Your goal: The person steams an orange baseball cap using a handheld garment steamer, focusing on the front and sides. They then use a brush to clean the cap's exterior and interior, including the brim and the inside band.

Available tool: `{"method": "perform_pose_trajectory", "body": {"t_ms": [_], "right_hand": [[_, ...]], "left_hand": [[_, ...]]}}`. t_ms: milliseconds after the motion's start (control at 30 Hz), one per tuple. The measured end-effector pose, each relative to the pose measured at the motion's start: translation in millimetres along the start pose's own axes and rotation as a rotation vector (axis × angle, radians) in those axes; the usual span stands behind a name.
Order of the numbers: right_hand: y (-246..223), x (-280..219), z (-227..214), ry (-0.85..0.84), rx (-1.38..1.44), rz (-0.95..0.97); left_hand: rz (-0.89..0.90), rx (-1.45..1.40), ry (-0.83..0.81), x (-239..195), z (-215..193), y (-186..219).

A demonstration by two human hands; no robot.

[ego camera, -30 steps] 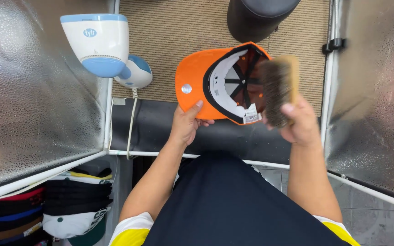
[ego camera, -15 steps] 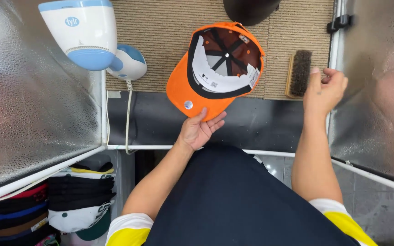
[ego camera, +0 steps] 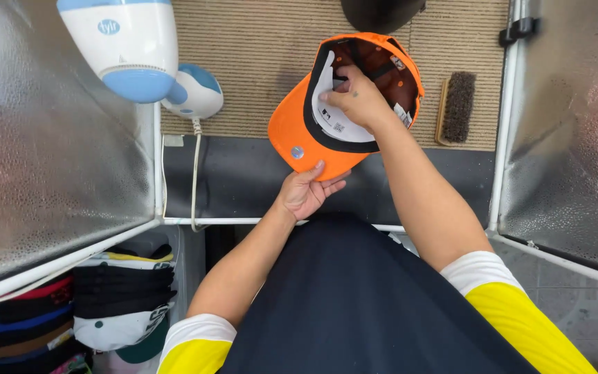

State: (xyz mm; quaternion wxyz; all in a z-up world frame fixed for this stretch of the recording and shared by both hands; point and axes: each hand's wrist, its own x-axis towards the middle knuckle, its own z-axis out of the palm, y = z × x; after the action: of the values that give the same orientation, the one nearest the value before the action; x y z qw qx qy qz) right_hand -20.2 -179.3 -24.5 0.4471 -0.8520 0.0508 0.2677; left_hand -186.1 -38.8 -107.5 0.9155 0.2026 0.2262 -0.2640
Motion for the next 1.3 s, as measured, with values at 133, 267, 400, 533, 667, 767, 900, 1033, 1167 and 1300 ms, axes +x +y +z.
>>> {"method": "perform_pose_trajectory", "body": {"t_ms": [133,267,400,533,667,767,900,1033,1167,1300], "right_hand": [[-12,-8,6,-0.019,-0.033,-0.006],[4,0,10,0.006,-0.036,-0.125],[23,10,19,0.012,0.065,-0.211],[25,7,17,-0.020,0.143,-0.196],[27,8,2,-0.031,-0.170,-0.192],[24,6,-7,-0.030,-0.275,-0.141],[34,10,-8,-0.082,-0.340,-0.106],[42,15,-6,-0.140,-0.318,-0.118],[25,-1,-6,-0.156,-0.119,-0.149],[5,-8,1,0.010,0.238,-0.117]], "left_hand": [[0.006,0.001,-0.001,-4,0,1],[0.001,-0.074,0.009,-2,2,1],[-0.015,-0.150,0.026,-3,2,1],[-0.014,-0.143,0.033,-2,4,3],[0.010,-0.153,0.035,3,1,4],[0.007,-0.152,0.032,1,1,3],[0.004,-0.133,0.021,5,-5,-1],[0.011,-0.132,0.021,0,-4,1],[0.016,-0.105,0.020,-4,-1,3],[0.023,0.058,0.026,-8,4,5]]}}
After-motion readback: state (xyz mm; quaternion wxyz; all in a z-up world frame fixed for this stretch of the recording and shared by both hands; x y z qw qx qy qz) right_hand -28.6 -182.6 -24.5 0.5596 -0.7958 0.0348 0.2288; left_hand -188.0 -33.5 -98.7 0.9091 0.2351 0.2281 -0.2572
